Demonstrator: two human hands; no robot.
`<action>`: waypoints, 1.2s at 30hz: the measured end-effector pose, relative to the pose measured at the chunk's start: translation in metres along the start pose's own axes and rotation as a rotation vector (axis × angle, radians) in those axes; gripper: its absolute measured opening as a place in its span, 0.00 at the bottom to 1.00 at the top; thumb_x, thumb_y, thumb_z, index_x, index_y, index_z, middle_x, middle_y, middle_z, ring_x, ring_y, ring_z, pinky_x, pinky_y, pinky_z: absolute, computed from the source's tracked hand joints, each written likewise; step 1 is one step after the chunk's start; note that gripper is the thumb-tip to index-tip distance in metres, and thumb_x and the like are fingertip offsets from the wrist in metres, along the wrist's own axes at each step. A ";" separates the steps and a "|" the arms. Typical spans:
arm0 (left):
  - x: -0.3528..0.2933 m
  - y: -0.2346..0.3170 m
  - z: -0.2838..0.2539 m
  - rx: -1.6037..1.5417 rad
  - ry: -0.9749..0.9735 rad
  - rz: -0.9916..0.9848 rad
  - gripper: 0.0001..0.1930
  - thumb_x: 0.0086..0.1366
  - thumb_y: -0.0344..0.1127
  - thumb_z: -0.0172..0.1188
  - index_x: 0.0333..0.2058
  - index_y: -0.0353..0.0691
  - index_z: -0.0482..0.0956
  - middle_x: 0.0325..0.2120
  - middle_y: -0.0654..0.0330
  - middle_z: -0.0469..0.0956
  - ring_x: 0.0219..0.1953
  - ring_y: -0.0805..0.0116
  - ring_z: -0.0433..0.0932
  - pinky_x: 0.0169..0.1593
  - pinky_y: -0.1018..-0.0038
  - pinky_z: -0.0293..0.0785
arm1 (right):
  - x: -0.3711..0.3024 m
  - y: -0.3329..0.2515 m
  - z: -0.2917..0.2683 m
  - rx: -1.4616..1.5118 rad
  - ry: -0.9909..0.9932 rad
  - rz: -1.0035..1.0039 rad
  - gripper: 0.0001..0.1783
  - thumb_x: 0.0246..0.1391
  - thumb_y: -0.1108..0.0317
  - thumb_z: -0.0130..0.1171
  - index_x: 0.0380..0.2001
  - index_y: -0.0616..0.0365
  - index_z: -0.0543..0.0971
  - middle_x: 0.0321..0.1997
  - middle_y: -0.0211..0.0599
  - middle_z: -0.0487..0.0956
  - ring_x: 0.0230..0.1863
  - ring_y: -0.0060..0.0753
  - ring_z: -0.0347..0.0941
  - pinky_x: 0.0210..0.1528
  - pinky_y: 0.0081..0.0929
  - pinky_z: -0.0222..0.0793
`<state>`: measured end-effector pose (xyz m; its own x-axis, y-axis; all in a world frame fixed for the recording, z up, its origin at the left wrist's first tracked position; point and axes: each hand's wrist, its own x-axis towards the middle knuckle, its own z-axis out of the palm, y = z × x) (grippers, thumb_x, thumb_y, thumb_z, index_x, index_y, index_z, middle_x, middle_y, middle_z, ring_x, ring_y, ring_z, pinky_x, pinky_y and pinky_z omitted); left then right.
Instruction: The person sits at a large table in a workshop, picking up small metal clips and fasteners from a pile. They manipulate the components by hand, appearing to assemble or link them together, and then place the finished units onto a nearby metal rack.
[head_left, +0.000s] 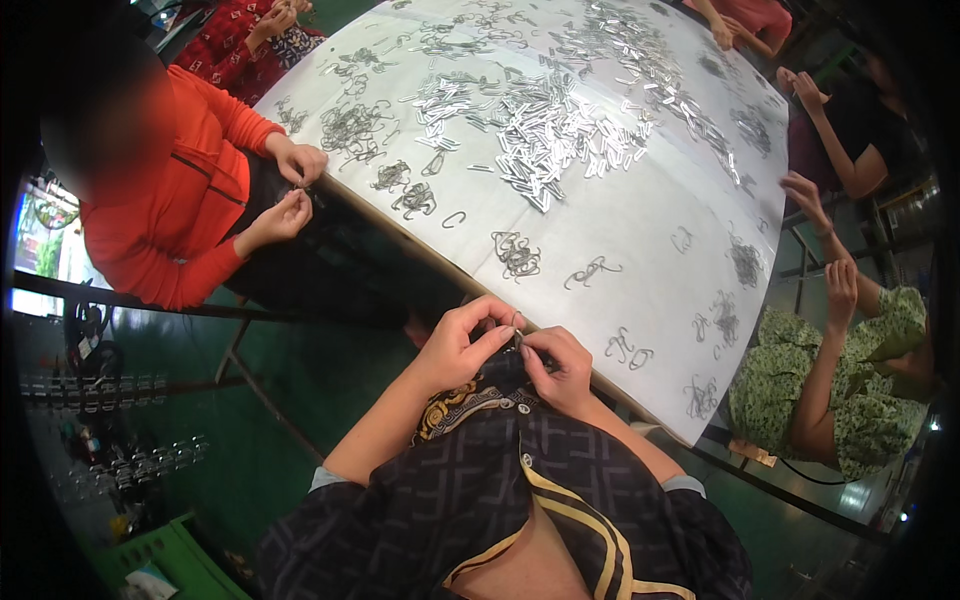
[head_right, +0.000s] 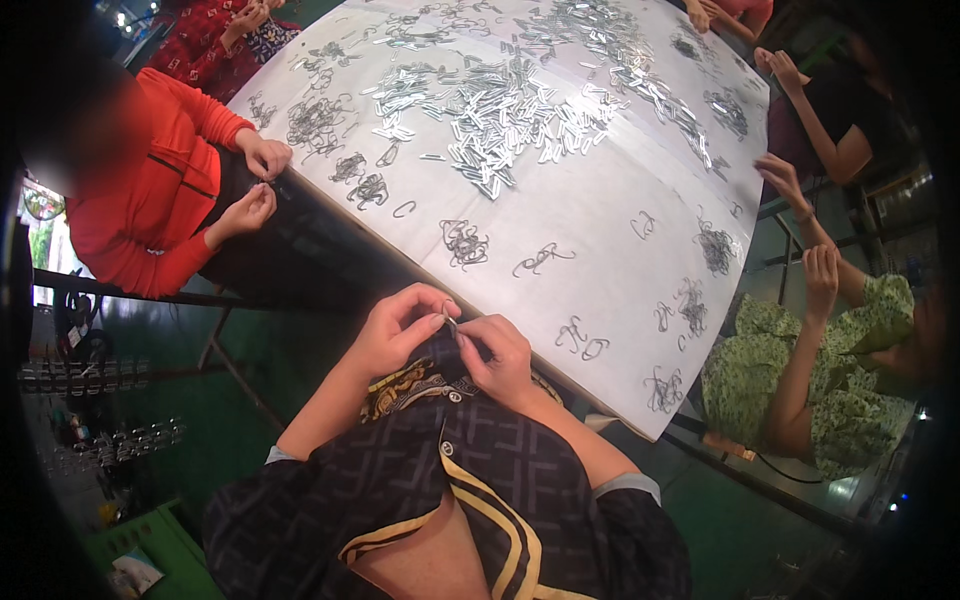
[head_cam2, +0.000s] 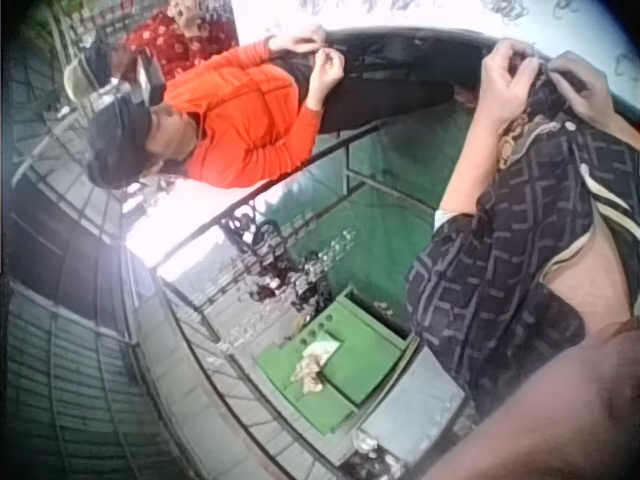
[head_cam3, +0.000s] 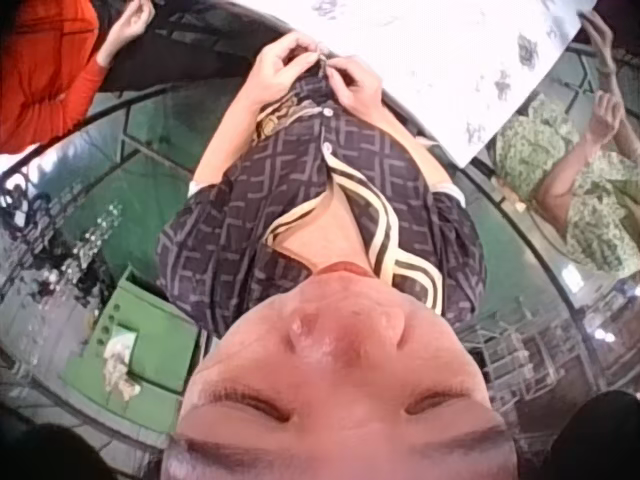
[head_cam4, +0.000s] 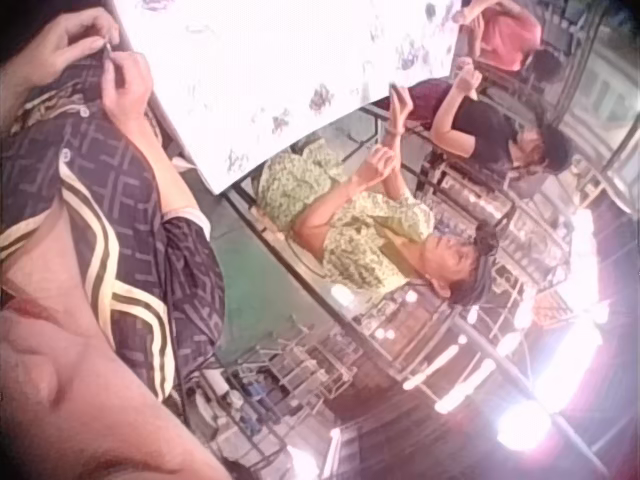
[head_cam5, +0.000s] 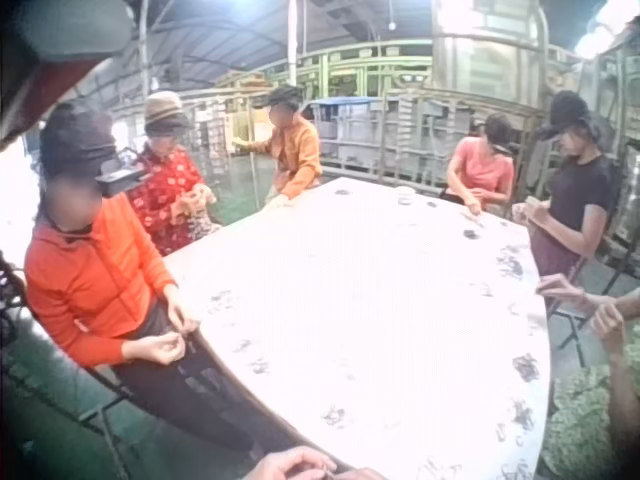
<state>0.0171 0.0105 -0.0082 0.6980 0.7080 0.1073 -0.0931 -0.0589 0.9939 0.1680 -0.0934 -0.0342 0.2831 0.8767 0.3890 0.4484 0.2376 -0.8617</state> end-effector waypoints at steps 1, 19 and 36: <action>-0.002 -0.001 0.001 -0.032 0.004 -0.029 0.04 0.64 0.27 0.56 0.37 0.33 0.74 0.32 0.61 0.80 0.28 0.79 0.70 0.35 0.80 0.67 | 0.002 0.001 -0.003 -0.022 -0.009 -0.011 0.08 0.44 0.78 0.64 0.31 0.61 0.80 0.30 0.40 0.80 0.33 0.40 0.76 0.36 0.30 0.71; -0.006 0.007 -0.008 0.159 0.045 -0.003 0.03 0.62 0.26 0.55 0.35 0.33 0.74 0.33 0.59 0.82 0.28 0.75 0.72 0.35 0.78 0.70 | 0.118 0.081 -0.018 -0.719 -0.128 0.091 0.32 0.55 0.52 0.60 0.60 0.54 0.69 0.68 0.55 0.59 0.71 0.56 0.49 0.69 0.61 0.39; -0.003 0.005 -0.004 0.144 0.060 -0.005 0.04 0.62 0.25 0.55 0.36 0.33 0.75 0.34 0.59 0.81 0.29 0.74 0.74 0.36 0.77 0.72 | 0.191 0.148 0.016 -0.808 -0.177 -0.034 0.17 0.58 0.66 0.54 0.52 0.49 0.77 0.62 0.41 0.71 0.66 0.50 0.60 0.66 0.44 0.57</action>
<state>0.0118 0.0111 -0.0039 0.6543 0.7490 0.1045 0.0164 -0.1522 0.9882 0.2751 0.1156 -0.0921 0.1510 0.9432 0.2959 0.9448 -0.0496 -0.3240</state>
